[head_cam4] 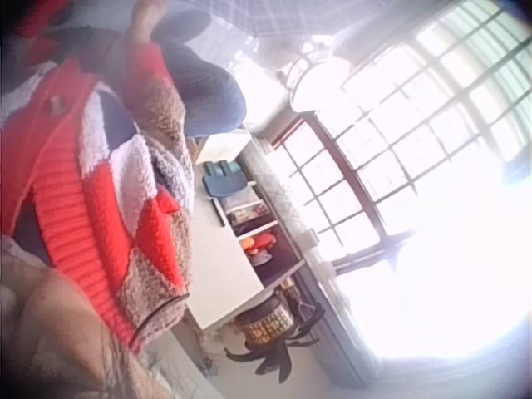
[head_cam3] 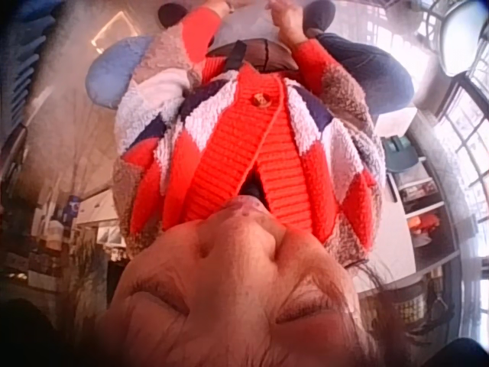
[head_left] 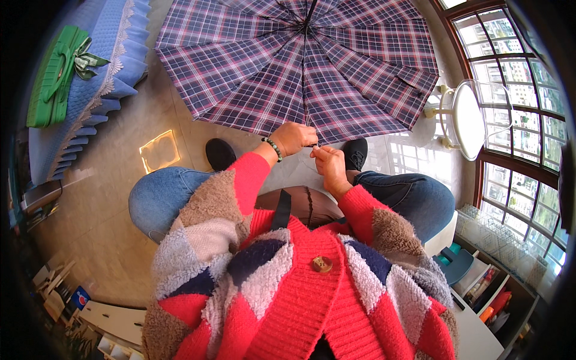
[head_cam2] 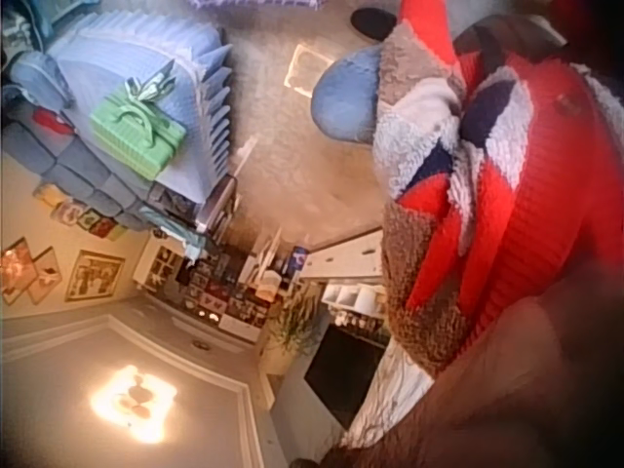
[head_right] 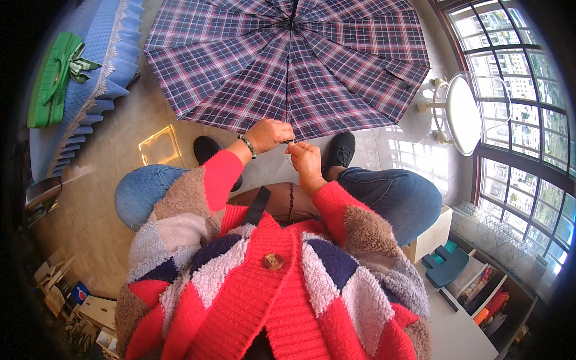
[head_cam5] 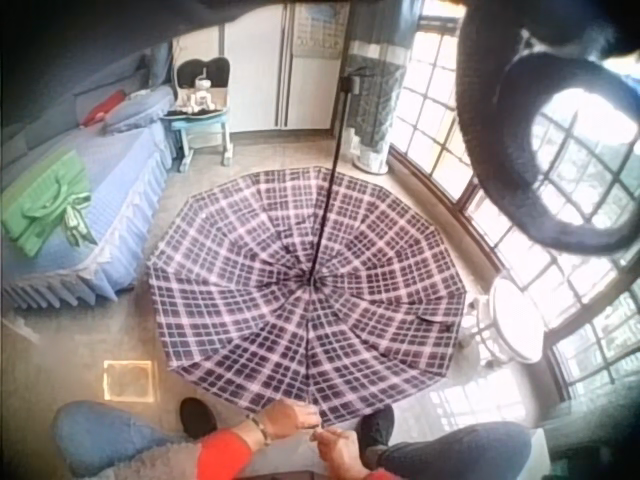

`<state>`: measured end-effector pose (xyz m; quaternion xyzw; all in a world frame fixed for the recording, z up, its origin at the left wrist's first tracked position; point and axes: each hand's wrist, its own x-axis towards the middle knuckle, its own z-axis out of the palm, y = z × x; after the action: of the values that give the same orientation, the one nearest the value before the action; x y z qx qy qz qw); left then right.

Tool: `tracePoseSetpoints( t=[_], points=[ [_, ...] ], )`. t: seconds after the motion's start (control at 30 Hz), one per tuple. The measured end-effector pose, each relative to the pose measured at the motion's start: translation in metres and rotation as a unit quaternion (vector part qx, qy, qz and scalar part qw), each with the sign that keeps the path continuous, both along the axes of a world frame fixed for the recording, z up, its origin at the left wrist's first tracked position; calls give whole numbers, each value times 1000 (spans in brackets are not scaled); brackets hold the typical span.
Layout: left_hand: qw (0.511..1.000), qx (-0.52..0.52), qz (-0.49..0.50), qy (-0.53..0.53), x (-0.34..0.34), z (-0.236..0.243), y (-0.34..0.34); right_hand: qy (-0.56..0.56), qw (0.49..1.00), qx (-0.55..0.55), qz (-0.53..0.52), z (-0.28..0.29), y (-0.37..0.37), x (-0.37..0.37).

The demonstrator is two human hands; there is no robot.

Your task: The person sits on the floor and repeatedly threads a thin cord through small eyelets along the edge of an open plaid umbrella. They pull the cord tight and continue stitching around the canopy, working on multiple sections of the umbrella's perimeter.

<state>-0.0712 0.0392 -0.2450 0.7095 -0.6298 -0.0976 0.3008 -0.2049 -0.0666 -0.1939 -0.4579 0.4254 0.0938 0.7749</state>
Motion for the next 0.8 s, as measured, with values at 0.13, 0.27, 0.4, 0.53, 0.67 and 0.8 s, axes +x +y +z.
tracePoseSetpoints(
  t=[0.13,0.27,0.4,0.53,0.67,0.8],
  points=[
    [999,-20,18,35,0,1,1,11,1000,-11,10,1,-2,2],
    [998,-15,48,43,1,6,3,-7,1000,-6,7,2,1,0],
    [998,-3,38,41,2,7,5,-17,1000,-3,5,-1,2,-1],
    [998,-10,43,44,4,6,5,-9,999,-38,36,-2,4,0],
    [998,-12,46,41,4,5,6,-18,999,-21,21,-1,5,1],
    [998,-4,43,34,4,6,8,-18,999,-24,20,0,6,1]
  ],
)
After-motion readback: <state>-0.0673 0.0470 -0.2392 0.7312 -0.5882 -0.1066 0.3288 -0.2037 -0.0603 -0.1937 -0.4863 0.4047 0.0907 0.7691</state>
